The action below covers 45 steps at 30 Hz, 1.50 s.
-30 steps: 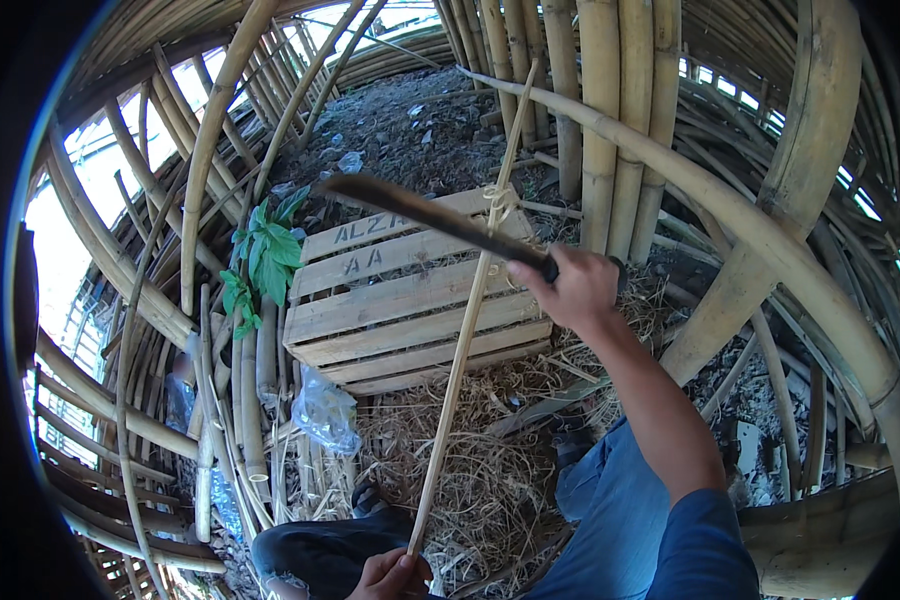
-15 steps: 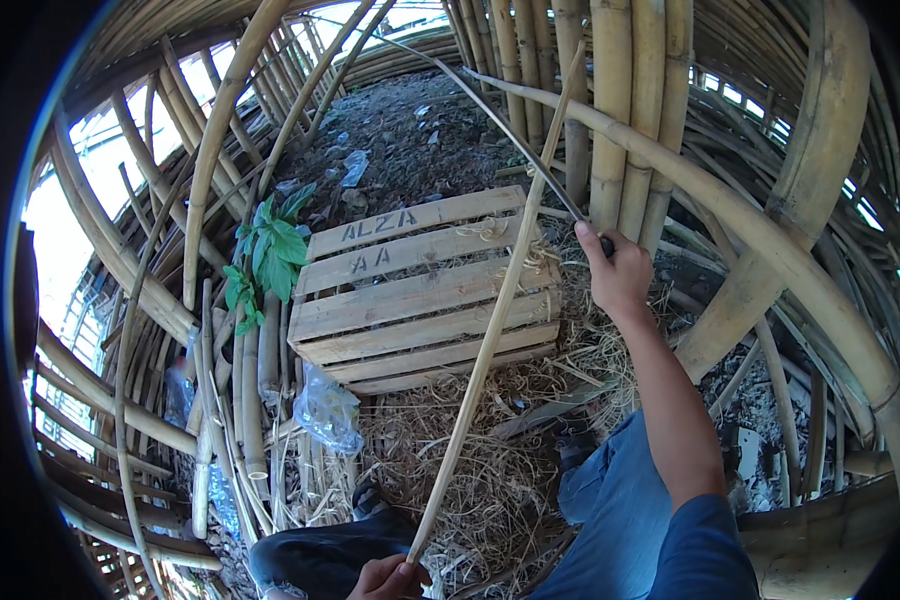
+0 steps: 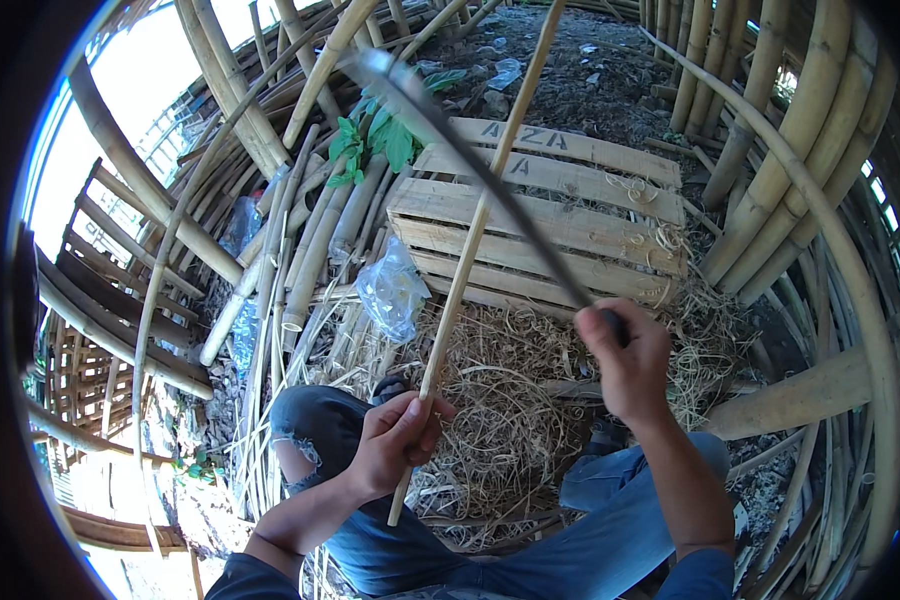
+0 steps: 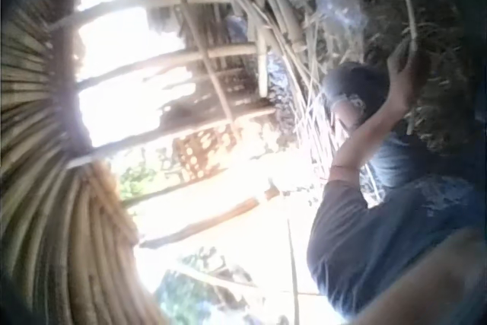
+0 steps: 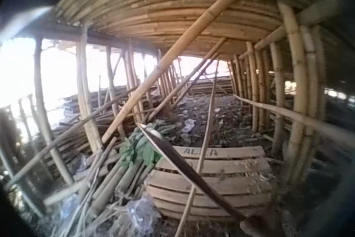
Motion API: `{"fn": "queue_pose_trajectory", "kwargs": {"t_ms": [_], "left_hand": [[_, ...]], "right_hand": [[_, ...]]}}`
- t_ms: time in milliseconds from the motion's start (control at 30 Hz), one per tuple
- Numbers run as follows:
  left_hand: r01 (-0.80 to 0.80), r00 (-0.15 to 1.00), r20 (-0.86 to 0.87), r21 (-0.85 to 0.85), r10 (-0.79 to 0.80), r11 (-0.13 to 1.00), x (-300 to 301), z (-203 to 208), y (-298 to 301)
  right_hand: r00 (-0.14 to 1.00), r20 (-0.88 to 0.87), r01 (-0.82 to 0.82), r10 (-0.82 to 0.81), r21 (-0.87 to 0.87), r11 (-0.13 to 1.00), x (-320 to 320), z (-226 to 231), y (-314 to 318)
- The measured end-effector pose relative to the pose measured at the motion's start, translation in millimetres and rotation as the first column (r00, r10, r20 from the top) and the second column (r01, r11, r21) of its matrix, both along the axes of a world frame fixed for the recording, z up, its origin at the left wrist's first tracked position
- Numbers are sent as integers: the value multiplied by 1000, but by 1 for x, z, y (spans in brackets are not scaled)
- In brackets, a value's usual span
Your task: The person holds a thin bamboo strip and repeatedly scrapes down its length using a machete.
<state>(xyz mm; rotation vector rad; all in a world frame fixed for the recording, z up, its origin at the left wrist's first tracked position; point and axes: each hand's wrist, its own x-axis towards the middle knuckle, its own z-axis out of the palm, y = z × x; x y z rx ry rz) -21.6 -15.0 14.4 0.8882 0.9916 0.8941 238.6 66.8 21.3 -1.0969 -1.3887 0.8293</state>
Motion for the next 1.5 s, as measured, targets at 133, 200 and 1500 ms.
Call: {"fn": "queue_pose_trajectory", "kwargs": {"t_ms": [133, 200, 1500], "left_hand": [[-68, 995, 79, 51, 64, 996, 2, -5, 5], [-78, 992, 106, 58, 71, 995, 6, -13, 4], [-50, 997, 70, 66, 45, 997, 17, -9, -14]], "right_hand": [[947, 221, -191, 231, -191, 963, -32, 0, -26], [866, 369, -299, 336, -155, 941, -45, 4, -38], [716, 697, -173, 36, 128, 977, -34, 3, -20]]}}
